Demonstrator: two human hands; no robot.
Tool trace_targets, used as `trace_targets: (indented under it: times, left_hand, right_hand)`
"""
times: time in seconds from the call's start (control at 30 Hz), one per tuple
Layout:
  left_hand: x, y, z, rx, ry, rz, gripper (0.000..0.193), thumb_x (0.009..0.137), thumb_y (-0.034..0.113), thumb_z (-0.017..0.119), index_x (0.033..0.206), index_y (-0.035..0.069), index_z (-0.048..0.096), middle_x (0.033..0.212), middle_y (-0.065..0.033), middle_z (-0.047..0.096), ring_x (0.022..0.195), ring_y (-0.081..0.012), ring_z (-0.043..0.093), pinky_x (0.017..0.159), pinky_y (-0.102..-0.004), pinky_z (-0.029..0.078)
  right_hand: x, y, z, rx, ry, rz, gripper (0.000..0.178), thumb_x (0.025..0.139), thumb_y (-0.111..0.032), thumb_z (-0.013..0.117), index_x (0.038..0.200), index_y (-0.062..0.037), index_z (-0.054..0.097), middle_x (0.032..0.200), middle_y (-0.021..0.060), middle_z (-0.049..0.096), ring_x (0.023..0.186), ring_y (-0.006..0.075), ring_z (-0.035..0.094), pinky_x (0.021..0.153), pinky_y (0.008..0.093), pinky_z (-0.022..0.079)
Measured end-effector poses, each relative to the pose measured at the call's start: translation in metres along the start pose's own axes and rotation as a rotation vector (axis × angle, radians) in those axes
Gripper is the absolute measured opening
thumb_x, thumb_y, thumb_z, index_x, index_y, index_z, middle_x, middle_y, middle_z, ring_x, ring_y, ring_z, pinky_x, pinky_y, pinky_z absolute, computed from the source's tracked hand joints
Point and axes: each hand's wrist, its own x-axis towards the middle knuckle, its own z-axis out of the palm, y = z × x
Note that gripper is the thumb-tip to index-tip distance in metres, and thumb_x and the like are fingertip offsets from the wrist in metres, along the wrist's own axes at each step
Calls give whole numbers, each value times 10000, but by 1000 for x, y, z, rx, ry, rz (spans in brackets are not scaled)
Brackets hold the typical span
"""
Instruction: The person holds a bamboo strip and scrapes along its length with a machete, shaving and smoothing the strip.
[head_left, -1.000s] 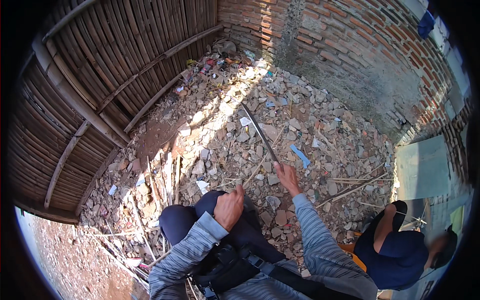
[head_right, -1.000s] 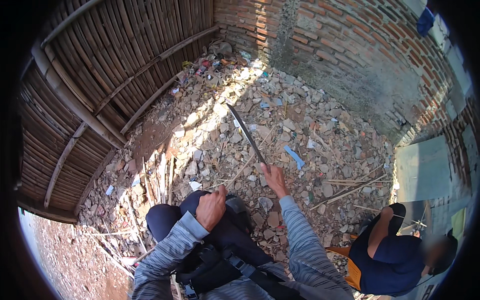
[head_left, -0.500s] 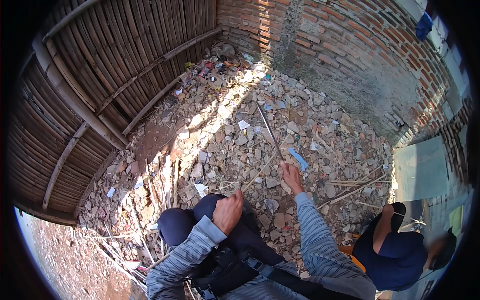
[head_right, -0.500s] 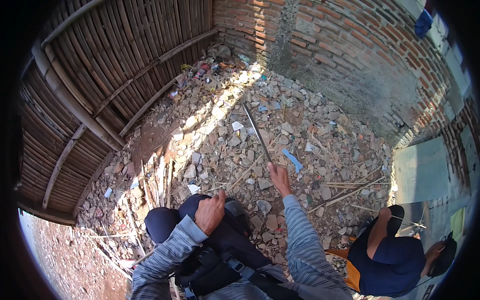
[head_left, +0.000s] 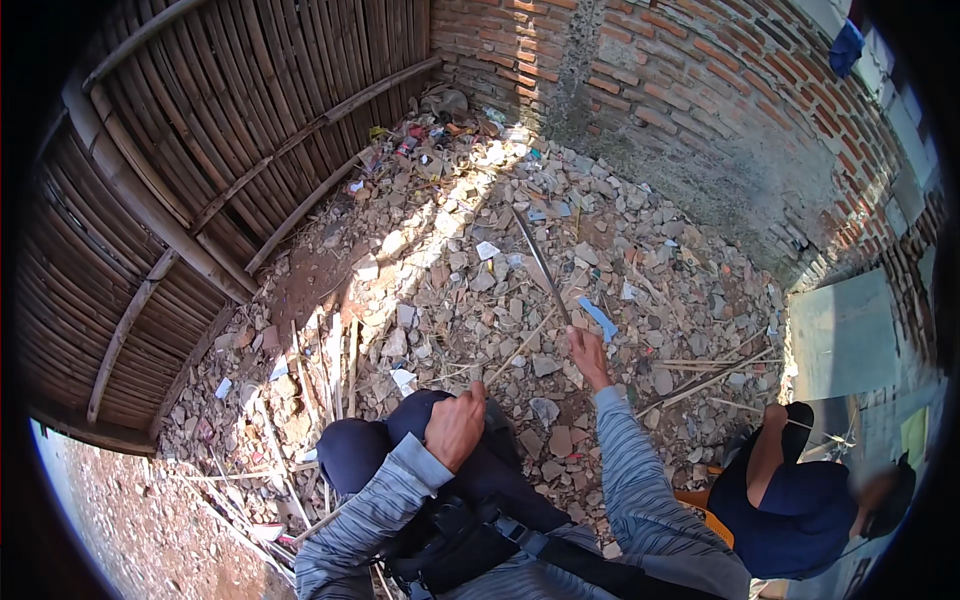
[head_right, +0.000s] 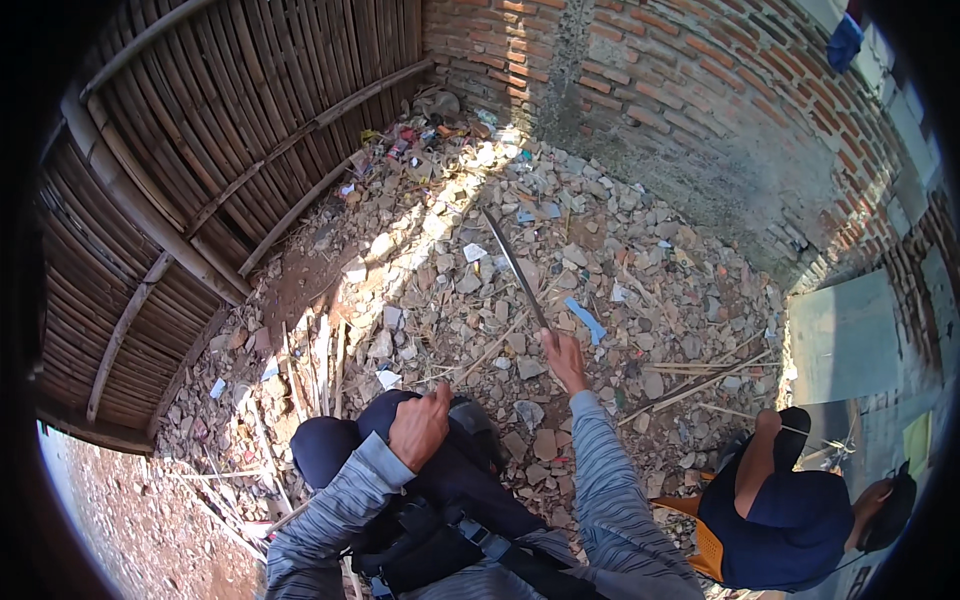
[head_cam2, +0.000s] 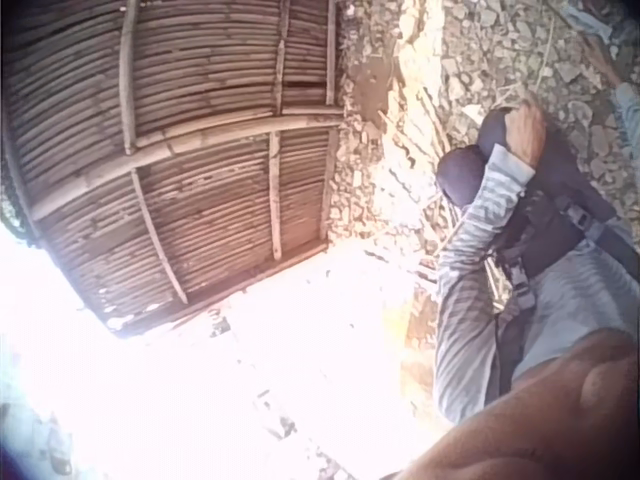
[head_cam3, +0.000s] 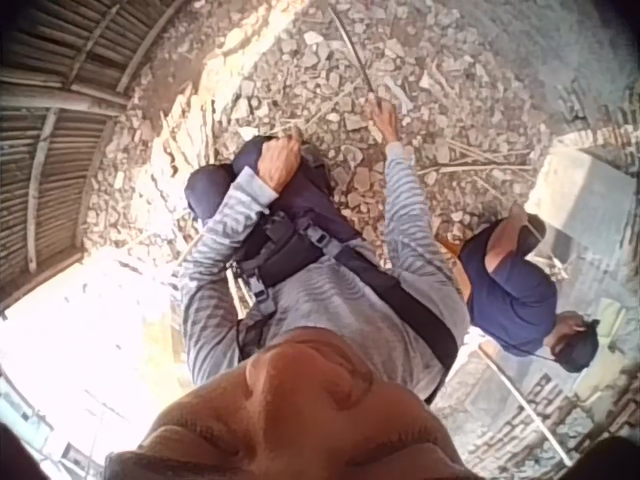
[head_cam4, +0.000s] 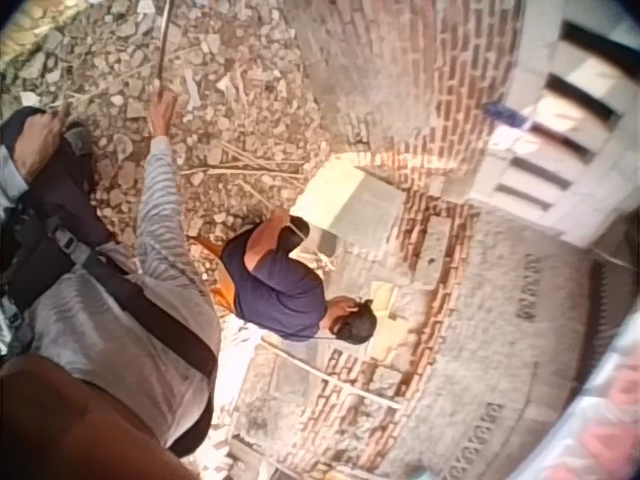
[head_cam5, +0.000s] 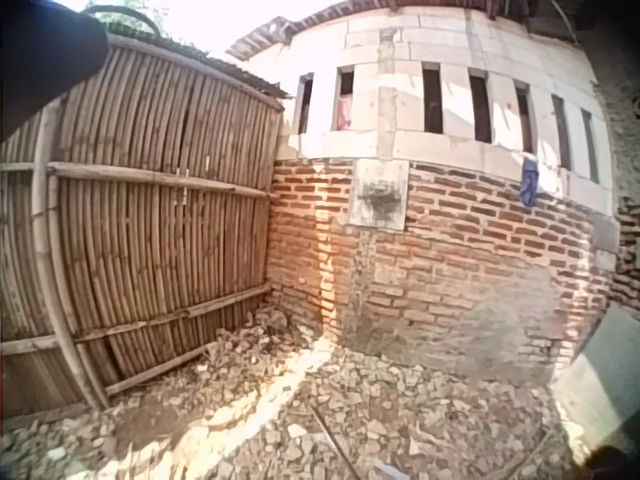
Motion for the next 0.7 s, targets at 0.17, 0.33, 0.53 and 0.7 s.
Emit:
trace_targets:
  times: [0.17,0.33,0.53,0.7]
  left_hand:
    - [5,6,6,13,-6,30,116,931,79,561,995,-12,533,714,-171,676,612,-340,700,518,-456,546]
    - [5,2,2,1,-41,-9,123,932,86,563,993,-17,538,715,-173,681,613,-341,703,526,-459,547]
    - [2,4,2,8,-42,31,130,943,94,558,1022,-9,545,704,-173,675,622,-354,697,530,-471,536]
    - [1,2,-2,25,-43,17,155,934,94,564,1033,-25,574,729,-158,676,631,-316,703,529,-435,538]
  right_hand:
    - [8,19,-21,103,-51,307,606,1060,-520,543,709,-27,579,601,48,559,594,161,590,589,355,450]
    - [-8,15,-3,44,-48,151,646,1056,-566,510,722,-22,608,613,77,574,597,211,586,625,407,467]
    - [10,31,-18,-104,-53,220,622,1053,-538,532,811,20,659,696,156,616,664,293,595,691,467,458]
    - [-1,31,-17,53,-46,175,642,1034,-570,542,869,35,680,726,177,626,680,338,592,705,492,462]
